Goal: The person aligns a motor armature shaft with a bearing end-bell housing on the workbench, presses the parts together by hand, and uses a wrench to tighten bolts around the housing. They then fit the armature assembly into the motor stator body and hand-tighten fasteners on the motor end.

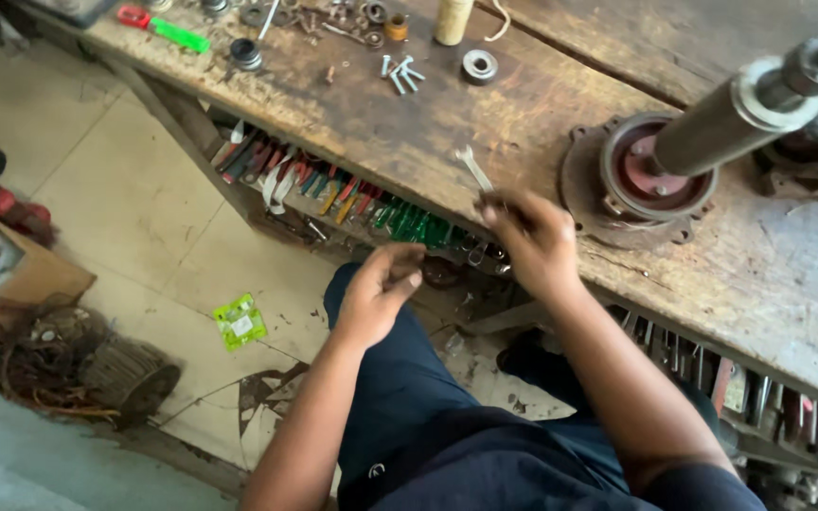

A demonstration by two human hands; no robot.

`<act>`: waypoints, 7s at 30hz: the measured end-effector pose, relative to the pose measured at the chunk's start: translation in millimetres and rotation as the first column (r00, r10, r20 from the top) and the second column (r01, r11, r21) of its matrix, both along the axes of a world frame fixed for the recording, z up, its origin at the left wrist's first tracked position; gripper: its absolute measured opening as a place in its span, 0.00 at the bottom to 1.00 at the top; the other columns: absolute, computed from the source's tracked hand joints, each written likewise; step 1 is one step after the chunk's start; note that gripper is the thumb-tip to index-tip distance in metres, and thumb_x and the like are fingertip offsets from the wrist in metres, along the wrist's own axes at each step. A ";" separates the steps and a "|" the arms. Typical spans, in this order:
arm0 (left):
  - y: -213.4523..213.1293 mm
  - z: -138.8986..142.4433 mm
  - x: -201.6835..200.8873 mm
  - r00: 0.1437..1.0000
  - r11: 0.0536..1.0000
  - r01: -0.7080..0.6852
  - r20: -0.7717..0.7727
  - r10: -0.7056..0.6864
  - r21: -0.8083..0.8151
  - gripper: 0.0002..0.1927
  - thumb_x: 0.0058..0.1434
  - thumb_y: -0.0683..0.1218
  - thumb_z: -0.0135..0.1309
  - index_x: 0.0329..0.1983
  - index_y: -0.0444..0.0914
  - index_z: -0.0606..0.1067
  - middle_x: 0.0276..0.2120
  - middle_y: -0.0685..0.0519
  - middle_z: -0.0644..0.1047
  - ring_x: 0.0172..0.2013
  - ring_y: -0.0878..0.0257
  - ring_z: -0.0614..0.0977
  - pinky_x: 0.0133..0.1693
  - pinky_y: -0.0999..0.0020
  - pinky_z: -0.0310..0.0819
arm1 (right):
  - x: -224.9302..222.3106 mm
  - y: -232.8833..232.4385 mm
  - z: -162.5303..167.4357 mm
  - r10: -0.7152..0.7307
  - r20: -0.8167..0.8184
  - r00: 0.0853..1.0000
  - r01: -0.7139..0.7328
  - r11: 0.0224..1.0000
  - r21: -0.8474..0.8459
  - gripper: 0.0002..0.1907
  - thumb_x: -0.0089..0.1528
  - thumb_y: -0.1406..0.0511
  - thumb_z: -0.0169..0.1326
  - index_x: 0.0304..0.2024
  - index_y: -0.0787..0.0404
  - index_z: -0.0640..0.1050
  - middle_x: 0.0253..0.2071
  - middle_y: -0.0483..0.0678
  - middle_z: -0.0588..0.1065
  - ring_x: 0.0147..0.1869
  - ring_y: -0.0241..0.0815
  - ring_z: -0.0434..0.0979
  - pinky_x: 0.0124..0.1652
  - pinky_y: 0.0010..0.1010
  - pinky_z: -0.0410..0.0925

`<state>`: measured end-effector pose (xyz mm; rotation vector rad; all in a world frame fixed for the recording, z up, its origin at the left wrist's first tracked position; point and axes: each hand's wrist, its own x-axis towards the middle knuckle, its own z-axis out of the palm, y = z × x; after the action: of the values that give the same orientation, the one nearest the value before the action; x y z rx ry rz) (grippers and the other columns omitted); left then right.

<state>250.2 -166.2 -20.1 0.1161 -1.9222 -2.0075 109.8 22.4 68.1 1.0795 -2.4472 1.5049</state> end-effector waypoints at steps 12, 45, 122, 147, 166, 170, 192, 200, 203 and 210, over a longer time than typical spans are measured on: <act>-8.3 -64.5 44.5 0.983 0.953 0.034 0.162 -0.087 0.302 0.11 0.67 0.43 0.58 0.51 0.36 0.78 0.40 0.58 0.80 0.40 0.73 0.78 0.44 0.77 0.72 | 11.5 -59.5 -9.1 0.261 0.087 0.962 -0.253 0.964 -0.086 0.09 0.67 0.69 0.60 0.49 0.66 0.81 0.40 0.49 0.80 0.41 0.33 0.76 0.43 0.26 0.71; 53.2 -94.0 37.0 0.896 0.906 0.195 0.306 -0.320 0.376 0.08 0.67 0.43 0.56 0.46 0.35 0.77 0.35 0.60 0.77 0.37 0.74 0.76 0.41 0.78 0.70 | -119.4 2.6 -246.1 -0.566 -0.058 0.822 0.532 0.728 0.434 0.33 0.61 0.53 0.52 0.66 0.61 0.69 0.65 0.61 0.68 0.69 0.63 0.64 0.66 0.48 0.56; 375.3 184.6 -166.7 0.675 0.843 0.457 0.507 -0.536 0.284 0.18 0.68 0.49 0.54 0.58 0.37 0.74 0.47 0.54 0.82 0.45 0.68 0.79 0.44 0.73 0.71 | -434.6 470.2 134.2 -0.188 0.050 0.981 0.088 0.658 0.748 0.44 0.57 0.33 0.52 0.59 0.59 0.78 0.52 0.60 0.79 0.58 0.61 0.77 0.56 0.50 0.67; 474.1 129.4 -272.3 0.633 0.854 0.402 0.574 -0.520 0.330 0.34 0.62 0.61 0.57 0.64 0.38 0.69 0.56 0.52 0.76 0.51 0.63 0.77 0.40 0.67 0.78 | -282.1 514.5 67.1 -0.089 0.801 0.592 0.205 0.978 -0.043 0.40 0.62 0.53 0.57 0.72 0.63 0.62 0.67 0.57 0.70 0.69 0.46 0.68 0.65 0.36 0.63; 383.4 158.8 -258.7 0.650 0.886 0.462 0.671 -0.356 0.022 0.33 0.62 0.58 0.58 0.65 0.36 0.68 0.59 0.49 0.76 0.59 0.59 0.76 0.59 0.62 0.66 | -148.8 440.8 100.0 -0.317 0.653 0.688 0.415 0.910 0.006 0.39 0.66 0.61 0.56 0.72 0.69 0.55 0.66 0.62 0.67 0.70 0.51 0.67 0.65 0.39 0.61; 373.9 153.5 -245.2 0.746 0.872 0.489 0.511 -0.426 0.013 0.33 0.66 0.53 0.58 0.70 0.34 0.63 0.63 0.47 0.71 0.62 0.57 0.72 0.63 0.60 0.63 | -143.4 455.4 95.3 -0.303 0.812 0.499 0.376 0.920 0.112 0.46 0.59 0.61 0.60 0.73 0.64 0.53 0.65 0.59 0.68 0.63 0.48 0.73 0.56 0.39 0.70; 118.0 201.5 -181.4 0.856 0.843 0.147 0.493 0.153 -0.518 0.11 0.55 0.41 0.66 0.40 0.34 0.79 0.31 0.46 0.78 0.29 0.52 0.76 0.32 0.63 0.70 | -118.5 381.1 219.4 -0.096 0.150 0.984 0.078 0.990 0.121 0.37 0.49 0.49 0.64 0.53 0.64 0.77 0.55 0.58 0.74 0.59 0.51 0.74 0.55 0.39 0.67; 32.1 223.2 -236.9 0.864 0.472 0.500 0.381 -0.329 -0.726 0.21 0.54 0.47 0.60 0.49 0.31 0.78 0.48 0.41 0.78 0.43 0.45 0.81 0.42 0.64 0.76 | -68.1 187.6 193.5 -0.363 0.422 0.831 0.245 0.919 0.307 0.32 0.55 0.62 0.66 0.59 0.64 0.73 0.51 0.55 0.76 0.54 0.54 0.78 0.50 0.40 0.71; -2.4 232.0 -240.0 0.650 0.262 0.758 0.725 -0.227 -0.598 0.16 0.60 0.55 0.65 0.40 0.38 0.81 0.48 0.48 0.81 0.49 0.55 0.84 0.51 0.67 0.77 | -36.6 168.5 197.1 -0.475 0.408 0.780 0.326 0.864 0.383 0.27 0.55 0.62 0.66 0.55 0.63 0.76 0.47 0.53 0.78 0.51 0.52 0.81 0.47 0.39 0.73; 14.6 281.2 -234.2 0.184 0.193 0.859 0.066 -0.981 0.474 0.37 0.63 0.59 0.59 0.70 0.36 0.67 0.67 0.46 0.71 0.69 0.55 0.72 0.68 0.58 0.65 | 22.8 97.0 242.0 -0.363 -0.103 0.926 0.373 0.922 0.104 0.22 0.58 0.58 0.66 0.48 0.63 0.76 0.50 0.54 0.77 0.49 0.53 0.81 0.49 0.36 0.73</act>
<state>15.9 -151.6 261.0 -1.0152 -2.0048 -3.3473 132.5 119.4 310.1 0.6277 -2.5293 1.1858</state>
